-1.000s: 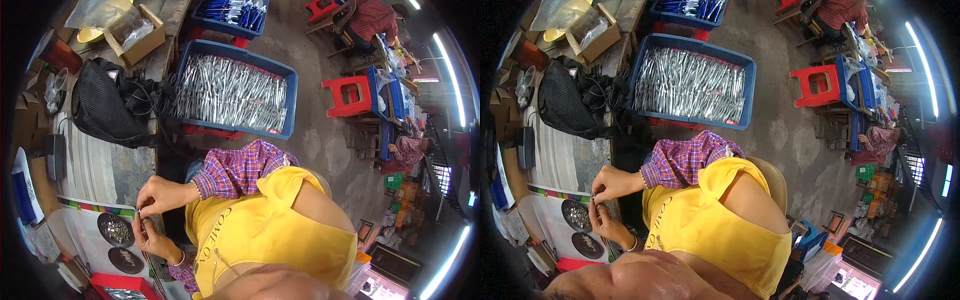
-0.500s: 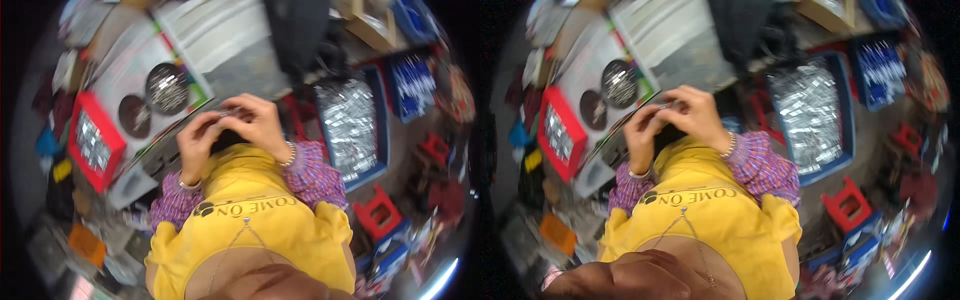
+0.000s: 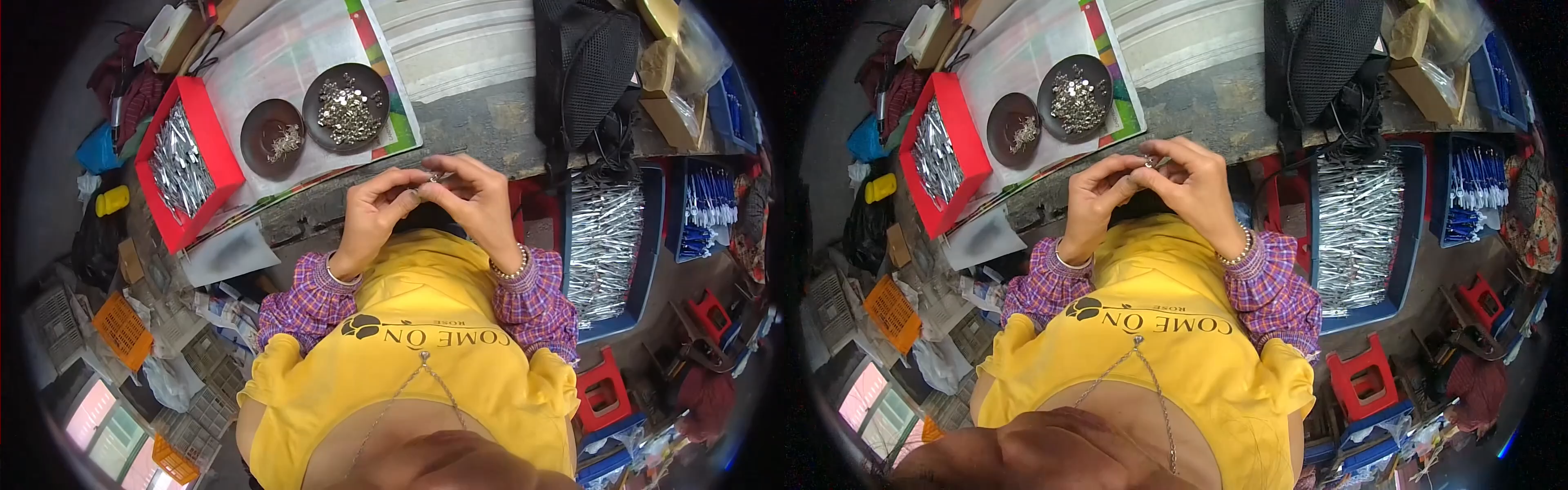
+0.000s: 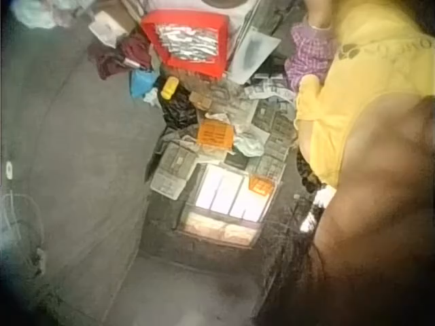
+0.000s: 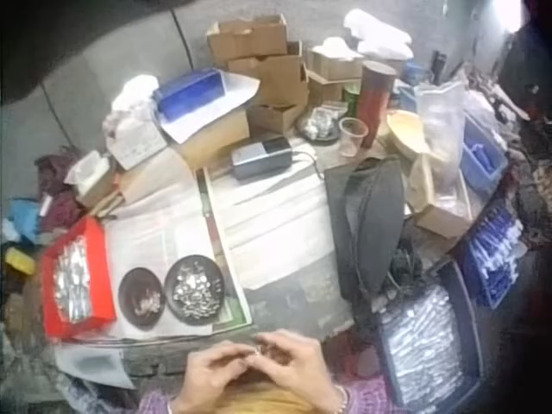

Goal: Assembling small metal components onto pins at a manual workstation.

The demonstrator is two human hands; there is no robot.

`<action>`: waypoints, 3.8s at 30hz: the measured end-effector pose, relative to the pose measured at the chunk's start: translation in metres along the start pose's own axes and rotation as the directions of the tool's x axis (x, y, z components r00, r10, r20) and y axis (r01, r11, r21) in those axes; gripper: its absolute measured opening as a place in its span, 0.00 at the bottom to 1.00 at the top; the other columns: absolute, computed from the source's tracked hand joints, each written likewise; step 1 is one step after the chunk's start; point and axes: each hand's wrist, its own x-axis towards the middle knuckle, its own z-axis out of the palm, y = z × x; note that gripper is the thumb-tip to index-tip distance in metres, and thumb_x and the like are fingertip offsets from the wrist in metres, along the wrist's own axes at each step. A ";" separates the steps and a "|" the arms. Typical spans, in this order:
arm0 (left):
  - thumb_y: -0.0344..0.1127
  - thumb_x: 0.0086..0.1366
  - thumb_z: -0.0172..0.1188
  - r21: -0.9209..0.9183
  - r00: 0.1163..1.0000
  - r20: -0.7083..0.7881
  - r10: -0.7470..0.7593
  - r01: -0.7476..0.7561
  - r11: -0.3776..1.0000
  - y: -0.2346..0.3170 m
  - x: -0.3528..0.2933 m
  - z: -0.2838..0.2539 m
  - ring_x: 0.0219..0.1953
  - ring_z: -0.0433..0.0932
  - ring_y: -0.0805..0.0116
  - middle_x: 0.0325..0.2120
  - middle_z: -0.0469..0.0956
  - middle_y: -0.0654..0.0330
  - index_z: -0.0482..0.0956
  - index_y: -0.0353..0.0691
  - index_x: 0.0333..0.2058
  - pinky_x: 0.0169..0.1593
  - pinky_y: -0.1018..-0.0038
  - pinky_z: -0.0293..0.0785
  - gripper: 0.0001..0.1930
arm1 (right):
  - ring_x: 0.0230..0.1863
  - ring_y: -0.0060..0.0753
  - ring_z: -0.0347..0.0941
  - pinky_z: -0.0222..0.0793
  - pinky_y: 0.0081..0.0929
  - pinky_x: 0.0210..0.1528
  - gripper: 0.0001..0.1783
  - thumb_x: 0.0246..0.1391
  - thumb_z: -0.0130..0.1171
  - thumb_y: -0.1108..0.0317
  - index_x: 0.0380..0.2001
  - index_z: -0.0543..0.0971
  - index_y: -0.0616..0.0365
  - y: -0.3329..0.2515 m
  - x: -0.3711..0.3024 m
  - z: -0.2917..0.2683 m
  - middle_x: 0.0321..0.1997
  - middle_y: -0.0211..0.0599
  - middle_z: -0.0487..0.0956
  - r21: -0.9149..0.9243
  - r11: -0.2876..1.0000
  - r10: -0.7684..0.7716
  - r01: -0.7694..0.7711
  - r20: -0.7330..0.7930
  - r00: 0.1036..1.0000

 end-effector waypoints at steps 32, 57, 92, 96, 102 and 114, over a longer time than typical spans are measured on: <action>0.26 0.53 0.58 0.838 0.461 -0.532 0.710 0.165 0.520 -0.010 -0.151 -0.226 0.23 0.73 0.73 0.25 0.75 0.58 0.77 0.33 0.27 0.27 0.81 0.67 0.03 | 0.21 0.16 0.65 0.61 0.14 0.24 0.07 0.56 0.53 0.73 0.29 0.76 0.67 0.005 -0.002 0.057 0.22 0.29 0.72 0.025 0.954 0.256 -0.300 0.454 0.853; 0.27 0.60 0.56 -0.031 0.903 -0.422 0.081 -0.104 0.994 0.015 -0.101 -0.150 0.29 0.68 0.83 0.29 0.71 0.68 0.71 0.35 0.41 0.32 0.87 0.64 0.11 | 0.22 0.15 0.68 0.62 0.12 0.23 0.06 0.50 0.54 0.79 0.33 0.78 0.68 -0.005 -0.005 0.083 0.26 0.31 0.76 -0.058 0.996 0.084 -0.065 0.461 0.884; 0.19 0.58 0.51 0.155 0.991 0.130 -0.008 -0.012 0.988 0.006 -0.040 -0.031 0.35 0.73 0.75 0.36 0.74 0.58 0.73 0.28 0.40 0.39 0.82 0.68 0.11 | 0.26 0.16 0.72 0.67 0.14 0.29 0.12 0.50 0.61 0.65 0.32 0.78 0.64 0.015 -0.028 0.005 0.25 0.30 0.77 0.478 0.705 0.373 -0.524 0.378 0.847; 0.16 0.56 0.49 0.209 0.979 0.195 0.060 -0.101 0.973 0.006 -0.034 -0.027 0.31 0.73 0.74 0.34 0.75 0.55 0.77 0.29 0.32 0.34 0.82 0.68 0.09 | 0.29 0.24 0.74 0.69 0.16 0.29 0.12 0.54 0.54 0.64 0.36 0.74 0.63 0.008 -0.047 -0.037 0.32 0.36 0.76 0.655 0.514 0.488 -0.555 0.309 0.816; 0.13 0.50 0.51 0.300 0.952 0.290 0.100 -0.189 0.935 0.004 -0.025 -0.023 0.33 0.74 0.71 0.32 0.75 0.54 0.77 0.29 0.26 0.35 0.80 0.68 0.08 | 0.20 0.18 0.58 0.63 0.16 0.23 0.16 0.56 0.50 0.64 0.43 0.69 0.64 0.025 -0.089 -0.132 0.32 0.34 0.72 0.800 0.550 0.498 -0.239 -0.085 0.863; 0.15 0.52 0.53 0.288 0.943 0.315 0.104 -0.199 0.937 -0.003 -0.024 -0.018 0.34 0.73 0.70 0.33 0.73 0.54 0.75 0.30 0.29 0.37 0.79 0.69 0.07 | 0.53 0.46 0.67 0.66 0.39 0.54 0.19 0.57 0.48 0.70 0.50 0.63 0.67 0.137 -0.104 -0.292 0.51 0.51 0.69 0.642 0.766 0.525 -0.029 -0.599 0.604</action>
